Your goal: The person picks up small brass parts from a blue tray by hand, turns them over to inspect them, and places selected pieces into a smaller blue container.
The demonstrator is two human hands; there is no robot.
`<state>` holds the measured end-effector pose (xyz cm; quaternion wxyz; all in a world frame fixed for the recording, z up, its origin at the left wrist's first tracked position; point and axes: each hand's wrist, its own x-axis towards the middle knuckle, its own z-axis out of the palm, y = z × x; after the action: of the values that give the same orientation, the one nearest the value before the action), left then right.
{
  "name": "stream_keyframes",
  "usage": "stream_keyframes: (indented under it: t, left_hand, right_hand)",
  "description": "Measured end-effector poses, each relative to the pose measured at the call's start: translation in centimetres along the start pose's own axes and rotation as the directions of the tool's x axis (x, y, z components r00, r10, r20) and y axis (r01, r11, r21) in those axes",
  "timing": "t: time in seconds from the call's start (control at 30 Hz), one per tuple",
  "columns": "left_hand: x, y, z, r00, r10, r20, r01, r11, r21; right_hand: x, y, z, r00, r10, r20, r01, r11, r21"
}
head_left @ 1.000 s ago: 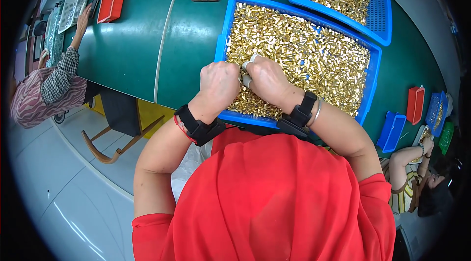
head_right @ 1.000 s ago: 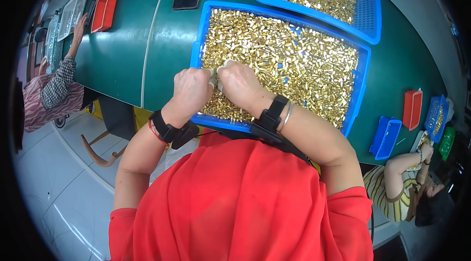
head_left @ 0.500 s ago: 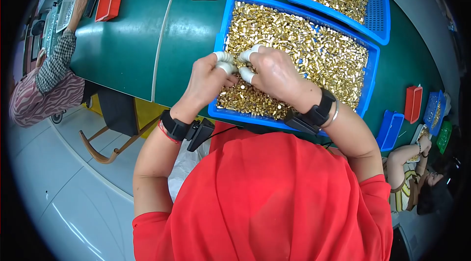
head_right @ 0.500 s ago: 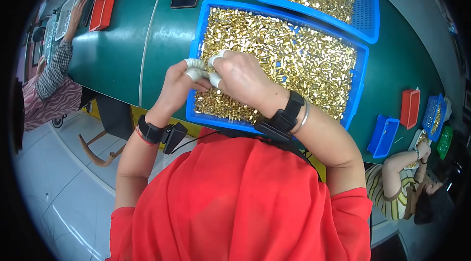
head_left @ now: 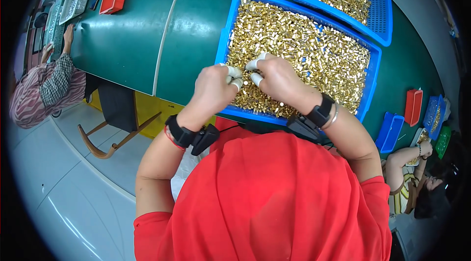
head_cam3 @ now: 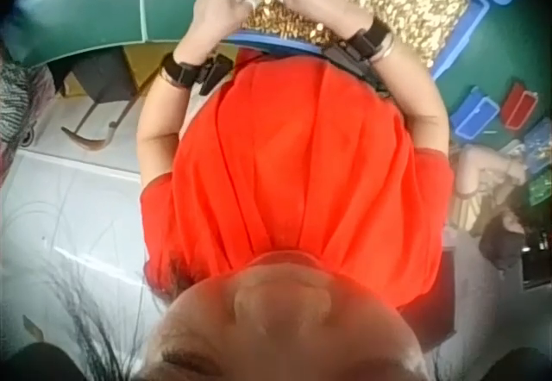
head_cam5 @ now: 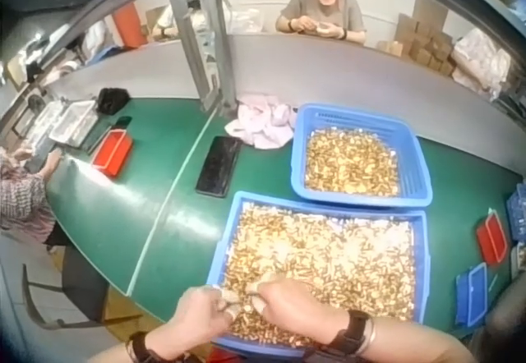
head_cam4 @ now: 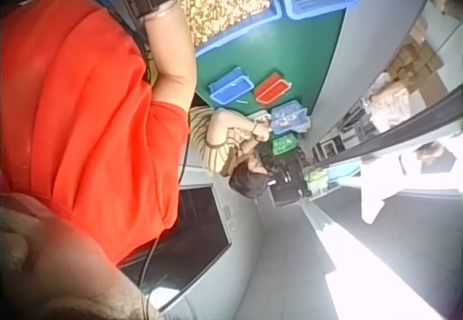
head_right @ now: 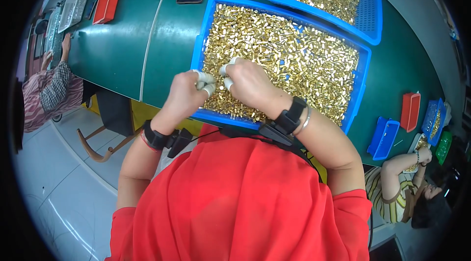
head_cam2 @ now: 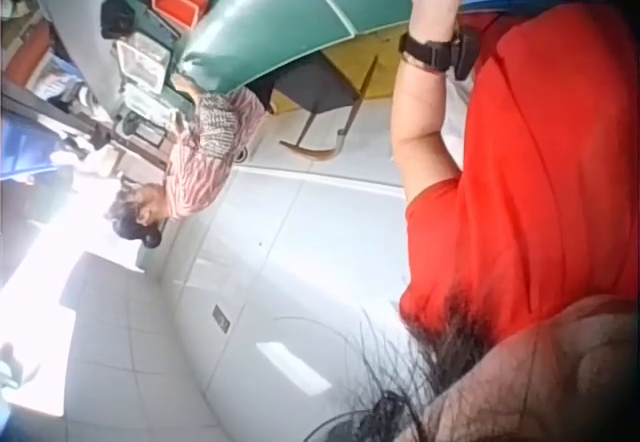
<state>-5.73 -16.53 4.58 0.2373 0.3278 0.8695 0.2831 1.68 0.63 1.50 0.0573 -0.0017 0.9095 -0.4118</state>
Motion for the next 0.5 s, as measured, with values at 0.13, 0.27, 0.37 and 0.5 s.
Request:
stream_keyframes:
  t: [0.13, 0.27, 0.37, 0.5]
  left_hand:
    - [-0.6, 0.4, 1.6, 0.995, 0.059, -0.083, -0.029, 0.945, 0.325]
    - [-0.3, 0.7, 1.5, 0.996, 0.074, -0.042, -0.049, 0.907, 0.418]
    - [0.2, 0.4, 1.6, 0.997, 0.075, -0.018, -0.061, 0.903, 0.425]
    - [0.5, 0.3, 1.4, 0.996, 0.088, -0.008, -0.078, 0.913, 0.401]
  right_hand:
    - [0.6, -0.6, 1.7, 0.998, -0.044, 0.037, 0.049, 0.988, -0.145]
    - [0.9, -0.8, 2.3, 0.999, -0.032, 0.043, 0.04, 0.978, -0.205]
    - [1.0, -0.7, 2.4, 0.999, -0.021, 0.047, 0.03, 0.975, -0.222]
    - [0.8, -0.3, 2.1, 0.998, 0.035, 0.053, -0.031, 0.996, -0.079]
